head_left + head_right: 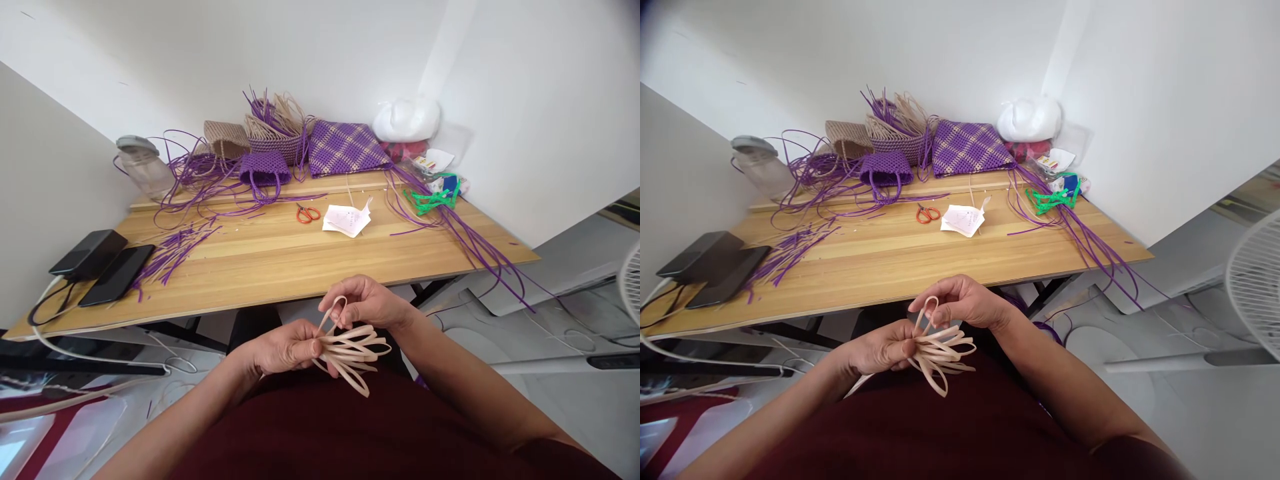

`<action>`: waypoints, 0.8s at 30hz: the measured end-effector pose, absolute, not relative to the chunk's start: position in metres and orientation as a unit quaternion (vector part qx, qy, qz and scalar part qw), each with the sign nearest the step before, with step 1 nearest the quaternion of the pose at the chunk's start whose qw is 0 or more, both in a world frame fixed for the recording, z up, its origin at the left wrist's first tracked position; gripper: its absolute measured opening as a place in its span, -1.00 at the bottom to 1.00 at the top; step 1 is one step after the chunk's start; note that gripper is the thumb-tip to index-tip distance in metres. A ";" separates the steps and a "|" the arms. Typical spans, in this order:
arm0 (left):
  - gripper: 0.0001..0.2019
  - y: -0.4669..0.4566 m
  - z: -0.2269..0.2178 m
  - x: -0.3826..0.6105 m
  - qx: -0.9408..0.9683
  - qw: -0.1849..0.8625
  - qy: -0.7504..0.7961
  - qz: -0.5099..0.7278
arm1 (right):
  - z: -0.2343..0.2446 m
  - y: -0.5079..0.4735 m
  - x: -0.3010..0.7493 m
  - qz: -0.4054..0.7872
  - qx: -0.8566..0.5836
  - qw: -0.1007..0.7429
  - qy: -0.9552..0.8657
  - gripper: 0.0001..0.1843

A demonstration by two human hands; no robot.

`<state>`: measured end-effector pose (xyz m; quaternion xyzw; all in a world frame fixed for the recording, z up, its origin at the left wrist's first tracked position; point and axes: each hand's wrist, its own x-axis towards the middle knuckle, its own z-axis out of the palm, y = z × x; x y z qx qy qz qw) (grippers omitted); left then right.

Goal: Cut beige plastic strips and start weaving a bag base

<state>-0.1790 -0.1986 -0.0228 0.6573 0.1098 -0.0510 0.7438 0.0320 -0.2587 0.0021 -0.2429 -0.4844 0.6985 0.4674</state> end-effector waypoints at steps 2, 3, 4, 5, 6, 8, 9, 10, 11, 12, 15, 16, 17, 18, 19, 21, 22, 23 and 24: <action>-0.27 -0.195 -0.027 -0.180 0.652 0.747 0.119 -0.052 | 0.002 -0.255 0.030 0.684 -0.257 0.496 -0.468 -0.71; -0.28 -0.194 -0.029 -0.181 0.650 0.748 0.123 -0.051 | 0.002 -0.253 0.028 0.680 -0.260 0.510 -0.458 -0.72; -0.27 -0.193 -0.030 -0.182 0.649 0.749 0.125 -0.051 | 0.002 -0.252 0.027 0.676 -0.260 0.522 -0.450 -0.74; -0.27 -0.192 -0.030 -0.183 0.649 0.749 0.124 -0.052 | 0.003 -0.251 0.025 0.673 -0.261 0.531 -0.444 -0.75; -0.26 -0.191 -0.030 -0.183 0.649 0.748 0.124 -0.053 | 0.003 -0.250 0.024 0.669 -0.263 0.539 -0.439 -0.77; -0.24 -0.190 -0.030 -0.184 0.653 0.745 0.126 -0.053 | 0.004 -0.248 0.022 0.664 -0.273 0.549 -0.427 -0.77; -0.23 -0.189 -0.030 -0.185 0.654 0.744 0.129 -0.053 | 0.005 -0.247 0.021 0.662 -0.281 0.553 -0.421 -0.77; -0.22 -0.189 -0.030 -0.185 0.653 0.744 0.132 -0.050 | 0.005 -0.247 0.021 0.658 -0.291 0.556 -0.415 -0.77; -0.22 -0.188 -0.031 -0.185 0.652 0.745 0.134 -0.046 | 0.005 -0.246 0.020 0.654 -0.302 0.559 -0.411 -0.77; -0.22 -0.188 -0.032 -0.185 0.649 0.747 0.135 -0.041 | 0.006 -0.246 0.020 0.650 -0.311 0.562 -0.406 -0.77; -0.25 -0.186 -0.034 -0.185 0.642 0.754 0.135 -0.023 | 0.008 -0.243 0.018 0.640 -0.328 0.581 -0.382 -0.77; -0.26 -0.186 -0.035 -0.185 0.642 0.755 0.134 -0.017 | 0.009 -0.242 0.017 0.638 -0.331 0.585 -0.375 -0.76; -0.27 -0.185 -0.036 -0.185 0.643 0.754 0.133 -0.013 | 0.010 -0.241 0.015 0.637 -0.334 0.588 -0.369 -0.75; -0.27 -0.185 -0.036 -0.184 0.645 0.753 0.132 -0.009 | 0.011 -0.240 0.014 0.636 -0.338 0.589 -0.366 -0.74; -0.27 -0.184 -0.036 -0.184 0.647 0.752 0.131 -0.005 | 0.012 -0.239 0.013 0.634 -0.343 0.589 -0.365 -0.73; -0.25 -0.183 -0.035 -0.184 0.644 0.753 0.134 0.006 | 0.013 -0.237 0.010 0.627 -0.350 0.594 -0.363 -0.72; -0.24 -0.182 -0.034 -0.183 0.642 0.755 0.137 0.010 | 0.013 -0.236 0.010 0.625 -0.352 0.597 -0.360 -0.71; -0.23 -0.182 -0.033 -0.183 0.640 0.755 0.139 0.014 | 0.013 -0.234 0.009 0.626 -0.350 0.597 -0.358 -0.71; -0.23 -0.181 -0.032 -0.183 0.639 0.756 0.141 0.016 | 0.013 -0.233 0.009 0.630 -0.348 0.595 -0.356 -0.70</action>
